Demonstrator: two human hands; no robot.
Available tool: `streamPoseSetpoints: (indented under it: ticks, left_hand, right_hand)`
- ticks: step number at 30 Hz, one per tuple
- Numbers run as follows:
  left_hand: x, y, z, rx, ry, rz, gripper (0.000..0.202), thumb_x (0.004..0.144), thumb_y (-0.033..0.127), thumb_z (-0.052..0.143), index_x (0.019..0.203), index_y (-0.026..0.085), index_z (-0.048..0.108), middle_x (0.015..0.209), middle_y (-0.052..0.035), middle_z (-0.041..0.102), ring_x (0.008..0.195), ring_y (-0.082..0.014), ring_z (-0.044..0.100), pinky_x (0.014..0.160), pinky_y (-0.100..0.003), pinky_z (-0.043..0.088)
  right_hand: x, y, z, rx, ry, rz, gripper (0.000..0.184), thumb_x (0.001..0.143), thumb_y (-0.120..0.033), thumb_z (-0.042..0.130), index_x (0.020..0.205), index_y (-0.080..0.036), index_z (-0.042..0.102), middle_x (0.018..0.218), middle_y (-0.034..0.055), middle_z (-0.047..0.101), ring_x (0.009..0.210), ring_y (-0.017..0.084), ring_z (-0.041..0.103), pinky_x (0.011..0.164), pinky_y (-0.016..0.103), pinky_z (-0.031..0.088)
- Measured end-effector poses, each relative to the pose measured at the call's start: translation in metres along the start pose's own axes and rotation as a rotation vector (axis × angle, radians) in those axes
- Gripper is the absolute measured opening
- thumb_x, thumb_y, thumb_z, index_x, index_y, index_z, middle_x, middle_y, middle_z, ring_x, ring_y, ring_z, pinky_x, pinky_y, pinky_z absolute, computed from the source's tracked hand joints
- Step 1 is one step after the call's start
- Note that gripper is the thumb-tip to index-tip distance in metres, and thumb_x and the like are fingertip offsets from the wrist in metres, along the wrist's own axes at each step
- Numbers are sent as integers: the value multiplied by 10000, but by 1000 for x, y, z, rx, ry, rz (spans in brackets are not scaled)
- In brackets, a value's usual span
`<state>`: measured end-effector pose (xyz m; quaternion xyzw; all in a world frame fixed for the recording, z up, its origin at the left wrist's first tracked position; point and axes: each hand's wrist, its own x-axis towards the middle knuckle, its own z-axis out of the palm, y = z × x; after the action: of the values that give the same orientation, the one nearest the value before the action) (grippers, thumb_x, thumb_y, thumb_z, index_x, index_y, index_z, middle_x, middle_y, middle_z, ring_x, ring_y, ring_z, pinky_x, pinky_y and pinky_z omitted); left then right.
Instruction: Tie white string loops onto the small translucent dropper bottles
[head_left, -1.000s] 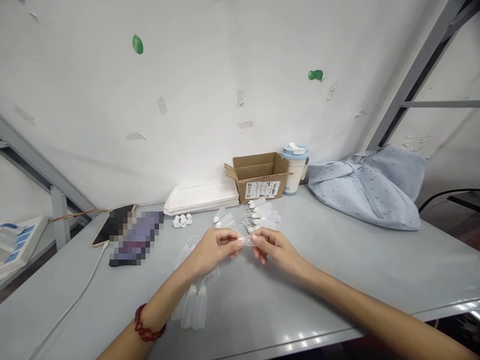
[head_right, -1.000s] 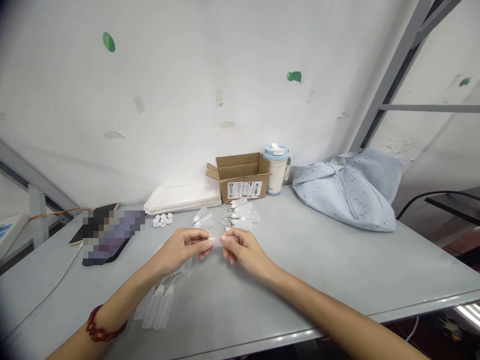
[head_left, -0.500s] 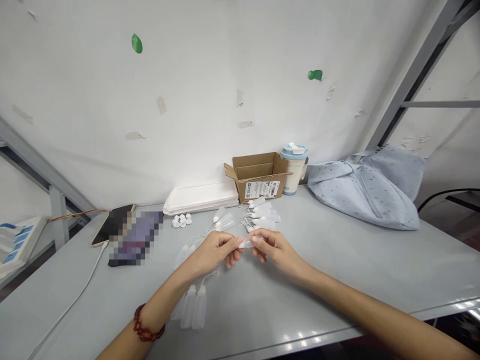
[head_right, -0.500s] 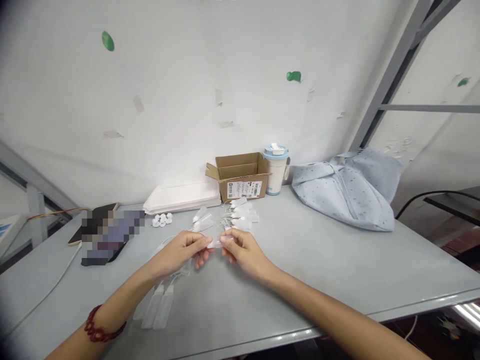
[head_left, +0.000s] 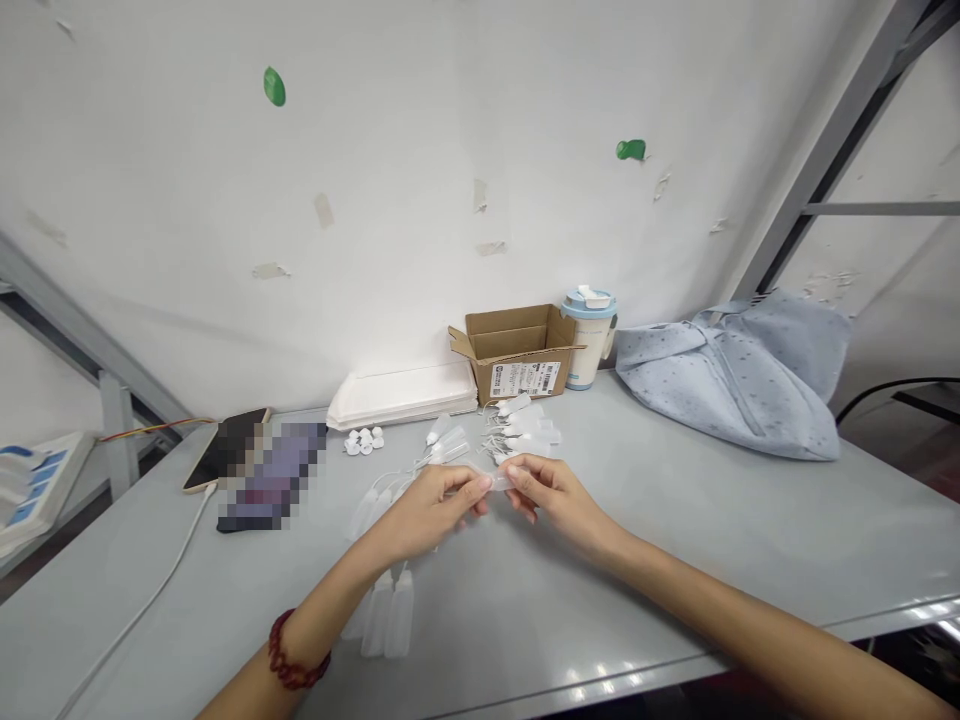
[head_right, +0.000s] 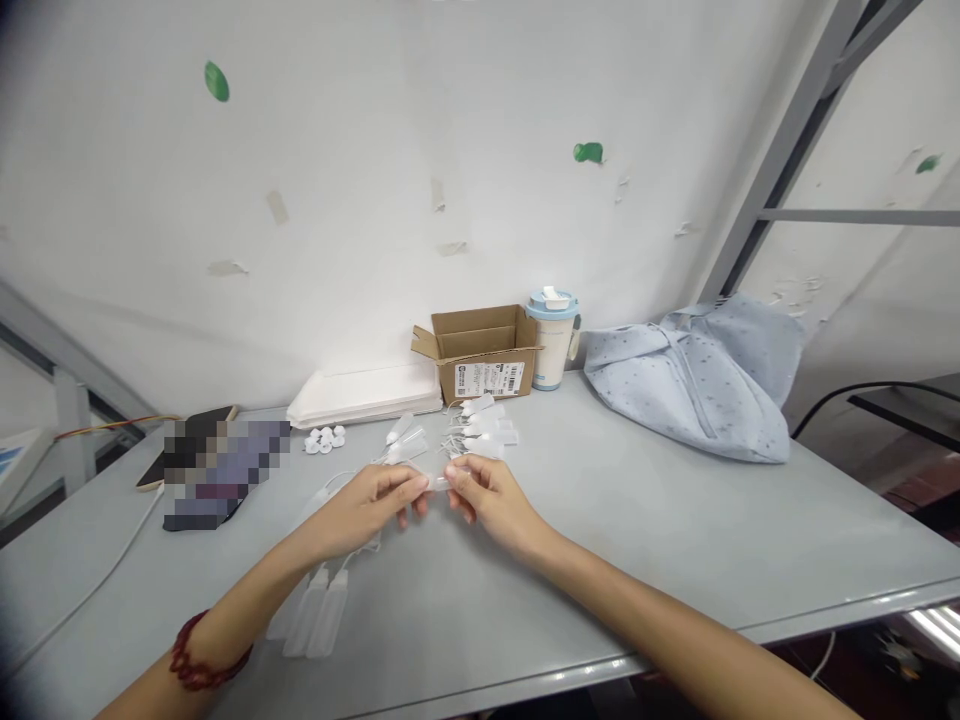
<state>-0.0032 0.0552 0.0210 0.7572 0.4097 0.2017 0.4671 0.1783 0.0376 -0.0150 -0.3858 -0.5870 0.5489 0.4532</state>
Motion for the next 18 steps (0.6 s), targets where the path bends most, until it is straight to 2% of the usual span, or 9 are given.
streamPoseSetpoints:
  ticks: [3,8,10,14,18]
  left_hand:
    - [1,-2,-1,-107,-66,-38,445,875,490,368,743,138,607,670,-29,607,580,-136,548,584,-250,446]
    - [-1,-1,0,-85,-38,-22,408,861,468,425,705,137,605,635,-16,586,575,-129,532,586,-236,429]
    - [-3,1,1,8,-5,30,393,875,437,413,673,148,587,651,-15,588,607,-134,537,597,-230,415]
    - [-5,3,4,341,96,193,359,904,334,381,627,165,532,612,1,538,584,-128,489,563,-232,352]
    - [-5,-2,8,575,153,330,312,920,287,355,700,166,541,656,-22,552,593,-145,478,589,-261,358]
  right_hand:
    - [-1,-1,0,-1,-17,-17,375,830,-523,502,807,-154,568,612,-19,488,491,90,391,499,238,322]
    - [-2,-2,-1,-30,-29,-18,394,847,-525,470,756,-149,549,568,-38,449,446,71,360,479,236,293]
    - [-2,-1,-1,-28,-21,-5,400,845,-529,468,720,-154,535,546,-43,430,438,72,349,465,235,279]
    - [-1,-1,-2,-25,-18,18,418,852,-516,460,620,-168,468,502,-47,405,430,72,325,447,231,254]
    - [0,-1,-3,-15,-18,38,430,866,-506,440,598,-169,444,477,-53,400,410,64,308,435,226,239]
